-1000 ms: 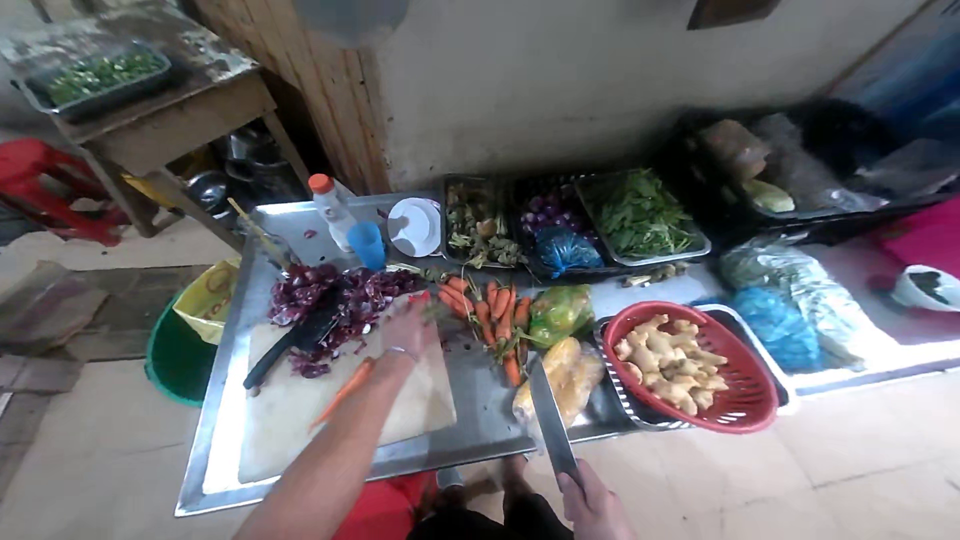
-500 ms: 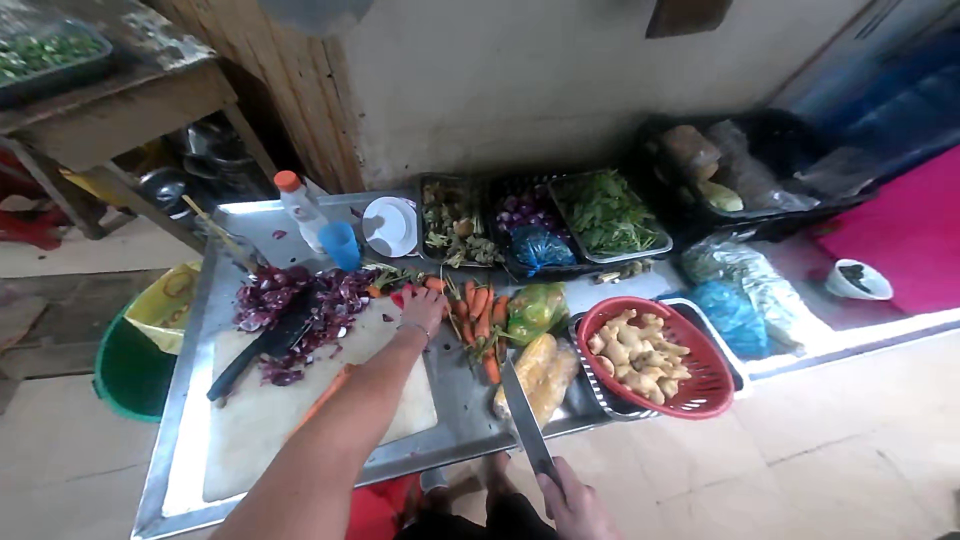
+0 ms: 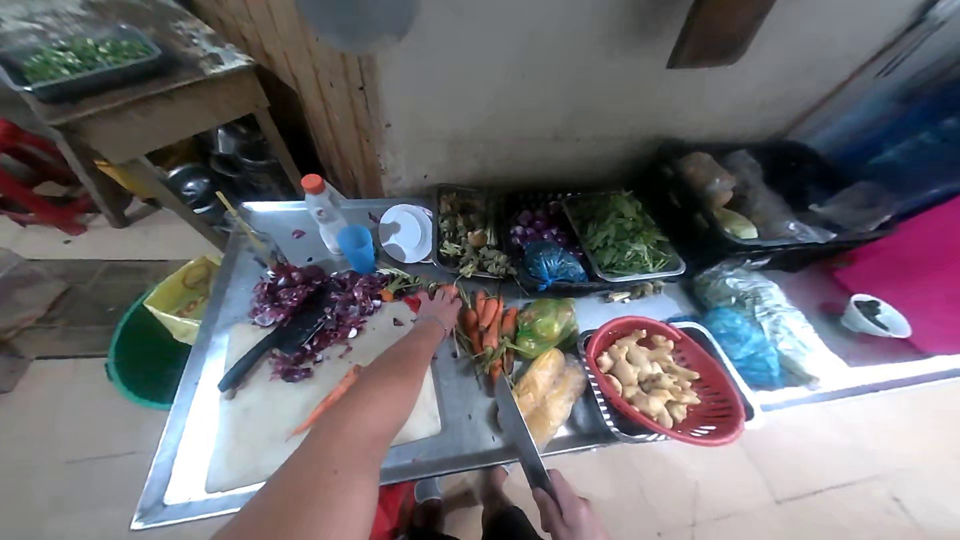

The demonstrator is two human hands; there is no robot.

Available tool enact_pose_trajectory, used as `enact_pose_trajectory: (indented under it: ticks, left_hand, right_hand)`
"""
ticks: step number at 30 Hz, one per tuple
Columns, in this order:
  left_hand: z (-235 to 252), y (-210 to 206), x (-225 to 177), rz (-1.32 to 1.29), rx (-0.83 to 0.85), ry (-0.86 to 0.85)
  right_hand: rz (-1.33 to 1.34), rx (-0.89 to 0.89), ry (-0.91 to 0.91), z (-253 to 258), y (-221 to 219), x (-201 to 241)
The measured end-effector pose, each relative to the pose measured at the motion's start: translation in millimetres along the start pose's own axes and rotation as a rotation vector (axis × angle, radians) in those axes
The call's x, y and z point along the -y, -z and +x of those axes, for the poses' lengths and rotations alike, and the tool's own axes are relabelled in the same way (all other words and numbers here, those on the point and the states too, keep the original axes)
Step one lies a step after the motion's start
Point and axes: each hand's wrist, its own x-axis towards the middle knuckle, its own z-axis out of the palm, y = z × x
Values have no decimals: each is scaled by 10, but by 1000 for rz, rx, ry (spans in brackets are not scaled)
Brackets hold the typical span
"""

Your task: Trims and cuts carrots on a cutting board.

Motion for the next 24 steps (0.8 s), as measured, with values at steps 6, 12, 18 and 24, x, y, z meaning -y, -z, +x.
enact_pose_trajectory:
  ticks: [6, 12, 18, 24]
  left_hand:
    - [-126, 180, 45, 48, 9, -210]
    - [-406, 732, -187, -101, 60, -186]
    - [-719, 1017, -136, -294, 199, 13]
    - [-1600, 212, 268, -472, 288, 217]
  right_hand:
    - [-3, -51, 0, -107, -65, -90]
    - [-6, 5, -16, -60, -137, -97]
    - [32, -20, 38, 85, -152, 9]
    - [-51, 36, 13, 253, -171, 167]
